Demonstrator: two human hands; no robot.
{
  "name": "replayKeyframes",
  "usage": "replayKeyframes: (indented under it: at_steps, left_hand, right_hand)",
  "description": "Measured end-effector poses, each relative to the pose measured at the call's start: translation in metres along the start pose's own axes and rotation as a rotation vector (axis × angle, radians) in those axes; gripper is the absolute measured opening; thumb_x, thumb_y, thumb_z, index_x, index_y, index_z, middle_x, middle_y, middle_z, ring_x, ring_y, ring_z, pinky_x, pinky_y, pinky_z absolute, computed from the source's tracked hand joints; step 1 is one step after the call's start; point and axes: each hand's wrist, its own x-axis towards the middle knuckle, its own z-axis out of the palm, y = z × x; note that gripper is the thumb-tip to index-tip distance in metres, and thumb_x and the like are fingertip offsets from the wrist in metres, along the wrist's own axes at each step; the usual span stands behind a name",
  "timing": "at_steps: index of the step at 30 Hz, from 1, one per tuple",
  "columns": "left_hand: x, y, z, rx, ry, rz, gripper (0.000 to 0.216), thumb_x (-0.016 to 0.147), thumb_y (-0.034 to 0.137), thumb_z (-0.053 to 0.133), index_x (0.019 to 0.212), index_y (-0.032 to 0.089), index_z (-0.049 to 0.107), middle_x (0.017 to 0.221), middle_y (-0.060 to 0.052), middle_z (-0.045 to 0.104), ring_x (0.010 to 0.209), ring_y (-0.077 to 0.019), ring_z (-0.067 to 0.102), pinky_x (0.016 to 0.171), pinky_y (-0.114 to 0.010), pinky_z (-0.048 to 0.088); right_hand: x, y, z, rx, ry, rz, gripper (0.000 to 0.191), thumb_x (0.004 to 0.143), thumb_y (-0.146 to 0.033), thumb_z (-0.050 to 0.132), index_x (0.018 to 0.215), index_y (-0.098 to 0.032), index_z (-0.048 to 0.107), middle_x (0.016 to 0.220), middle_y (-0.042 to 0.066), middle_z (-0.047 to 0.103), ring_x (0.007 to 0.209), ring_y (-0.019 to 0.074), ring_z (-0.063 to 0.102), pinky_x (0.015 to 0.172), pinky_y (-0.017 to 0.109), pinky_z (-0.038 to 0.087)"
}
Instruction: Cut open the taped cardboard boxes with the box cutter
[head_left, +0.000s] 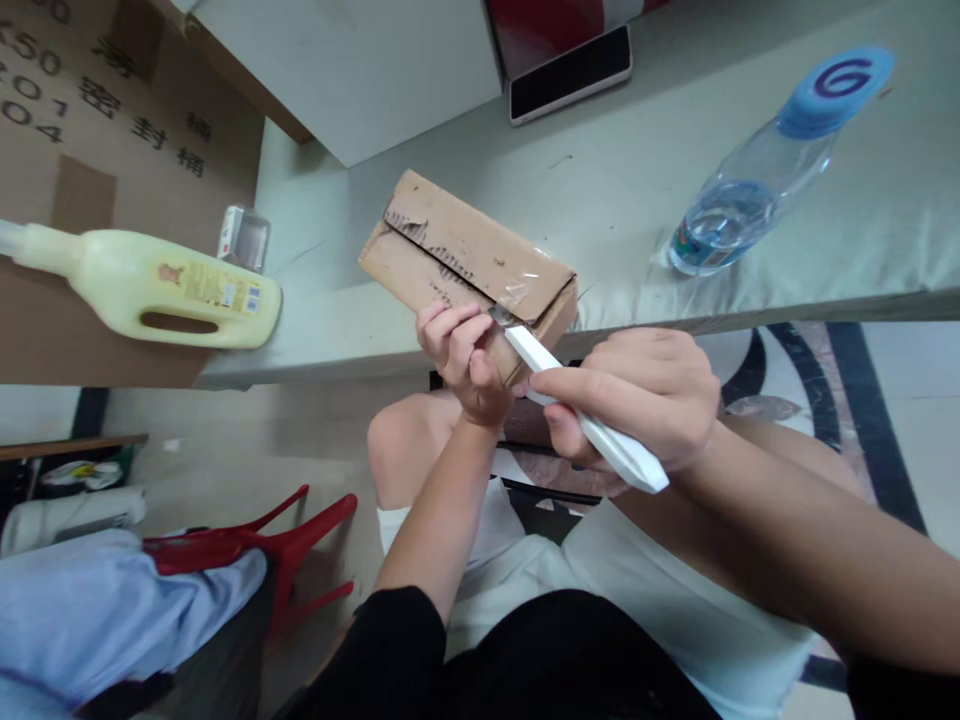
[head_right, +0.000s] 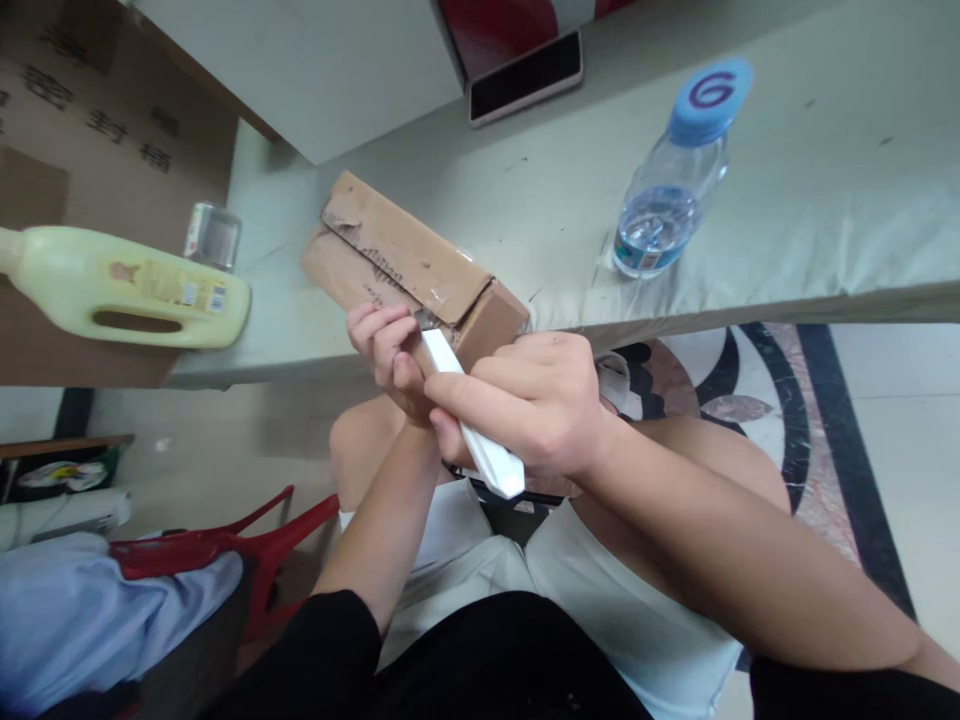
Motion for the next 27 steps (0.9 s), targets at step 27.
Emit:
replayKeyframes:
  at_steps: [27]
  left_hand:
    - [0.0023, -0.0006, 0.0026, -0.049, 0.001, -0.010, 0.038, 0.097, 0.028, 0.031, 0.091, 0.021, 0.068, 0.098, -0.006, 0.062, 0.110, -0.0215, 0.054, 0.107, -0.041, 0.043]
  right_hand:
    - [-0.0045, 0.0035, 0.0055, -0.050, 0.035, 0.021, 0.009, 0.090, -0.019, 0.058, 0.090, -0.019, 0.067, 0.053, -0.006, 0.053, 0.048, 0.0071, 0.047, 0.049, 0.024, 0.039]
